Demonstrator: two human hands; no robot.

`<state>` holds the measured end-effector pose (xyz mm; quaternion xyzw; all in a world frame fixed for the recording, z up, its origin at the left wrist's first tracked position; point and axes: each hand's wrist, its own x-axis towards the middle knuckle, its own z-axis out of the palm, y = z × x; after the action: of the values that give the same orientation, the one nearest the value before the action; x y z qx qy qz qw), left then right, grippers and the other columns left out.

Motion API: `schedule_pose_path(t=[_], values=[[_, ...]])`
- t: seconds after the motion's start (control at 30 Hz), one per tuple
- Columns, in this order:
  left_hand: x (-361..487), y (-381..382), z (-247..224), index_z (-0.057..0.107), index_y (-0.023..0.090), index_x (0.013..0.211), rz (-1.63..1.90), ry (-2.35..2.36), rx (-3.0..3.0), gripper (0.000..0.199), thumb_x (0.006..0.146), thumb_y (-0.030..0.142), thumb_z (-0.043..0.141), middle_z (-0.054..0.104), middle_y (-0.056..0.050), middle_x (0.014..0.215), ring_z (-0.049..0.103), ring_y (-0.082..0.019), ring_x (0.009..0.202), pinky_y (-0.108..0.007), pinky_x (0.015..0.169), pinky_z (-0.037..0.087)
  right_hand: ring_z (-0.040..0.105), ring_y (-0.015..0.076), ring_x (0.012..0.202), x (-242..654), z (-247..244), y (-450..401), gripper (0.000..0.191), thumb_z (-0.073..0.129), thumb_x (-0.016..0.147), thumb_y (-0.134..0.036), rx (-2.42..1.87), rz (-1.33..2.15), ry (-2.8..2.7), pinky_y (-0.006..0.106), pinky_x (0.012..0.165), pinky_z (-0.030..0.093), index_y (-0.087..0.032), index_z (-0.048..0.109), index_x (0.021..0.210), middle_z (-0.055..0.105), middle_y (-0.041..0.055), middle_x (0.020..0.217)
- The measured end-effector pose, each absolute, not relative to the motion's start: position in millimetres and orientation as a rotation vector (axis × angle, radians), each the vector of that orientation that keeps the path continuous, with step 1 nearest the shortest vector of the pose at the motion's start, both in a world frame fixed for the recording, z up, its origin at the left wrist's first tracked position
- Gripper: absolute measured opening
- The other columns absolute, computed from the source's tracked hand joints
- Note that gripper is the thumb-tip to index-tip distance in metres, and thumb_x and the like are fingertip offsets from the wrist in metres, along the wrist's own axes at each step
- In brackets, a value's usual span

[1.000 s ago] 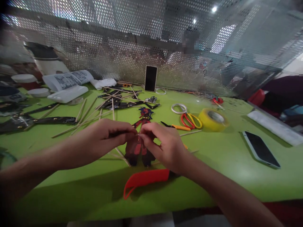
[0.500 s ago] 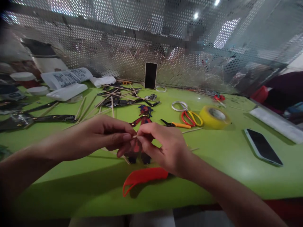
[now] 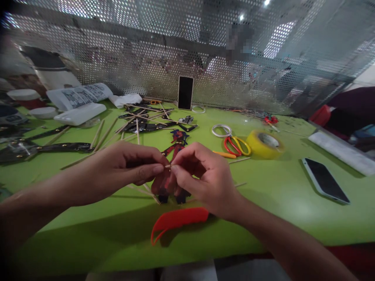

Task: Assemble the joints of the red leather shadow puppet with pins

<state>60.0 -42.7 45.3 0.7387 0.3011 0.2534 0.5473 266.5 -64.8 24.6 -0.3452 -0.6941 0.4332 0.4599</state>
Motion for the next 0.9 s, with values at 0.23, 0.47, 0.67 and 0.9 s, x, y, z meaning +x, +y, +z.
schedule_pose_path(t=[0.23, 0.47, 0.67, 0.9], values=[[61, -46, 47, 0.072, 0.015, 0.087, 0.558, 0.707, 1.768, 0.023, 0.098, 0.021, 0.053, 0.073, 0.001, 0.077, 0.068, -0.008, 0.07, -0.013, 0.064, 0.054, 0.064, 0.0109, 0.053, 266, 25, -66, 0.01, 0.063, 0.088, -0.014, -0.834, 1.119, -1.735, 0.024, 0.05, 0.058, -0.023, 0.059, 0.085, 0.065, -0.0034, 0.067], [64, -48, 46, 0.07, 0.015, 0.081, 0.574, 0.741, 1.806, 0.023, 0.096, 0.019, 0.053, 0.071, 0.001, 0.074, 0.066, -0.008, 0.068, -0.013, 0.062, 0.053, 0.06, 0.0094, 0.052, 263, 24, -69, 0.012, 0.063, 0.084, -0.012, -0.907, 0.961, -1.776, 0.022, 0.047, 0.052, -0.022, 0.057, 0.083, 0.062, -0.0035, 0.066], [64, -50, 40, 0.07, 0.016, 0.089, 0.592, 0.842, 1.949, 0.021, 0.095, 0.015, 0.05, 0.073, 0.002, 0.079, 0.066, -0.01, 0.072, -0.016, 0.065, 0.051, 0.06, 0.0098, 0.057, 262, 17, -66, 0.012, 0.064, 0.085, -0.013, -0.884, 0.852, -1.815, 0.023, 0.052, 0.053, -0.022, 0.057, 0.084, 0.059, -0.0035, 0.07], [63, -50, 38, 0.069, 0.017, 0.087, 0.601, 0.852, 2.004, 0.017, 0.094, 0.022, 0.054, 0.067, 0.002, 0.074, 0.057, -0.009, 0.064, -0.018, 0.054, 0.041, 0.06, 0.0103, 0.053, 266, 21, -64, 0.005, 0.063, 0.09, -0.02, -0.898, 1.07, -1.745, 0.023, 0.049, 0.053, -0.021, 0.058, 0.089, 0.06, -0.0035, 0.067]])
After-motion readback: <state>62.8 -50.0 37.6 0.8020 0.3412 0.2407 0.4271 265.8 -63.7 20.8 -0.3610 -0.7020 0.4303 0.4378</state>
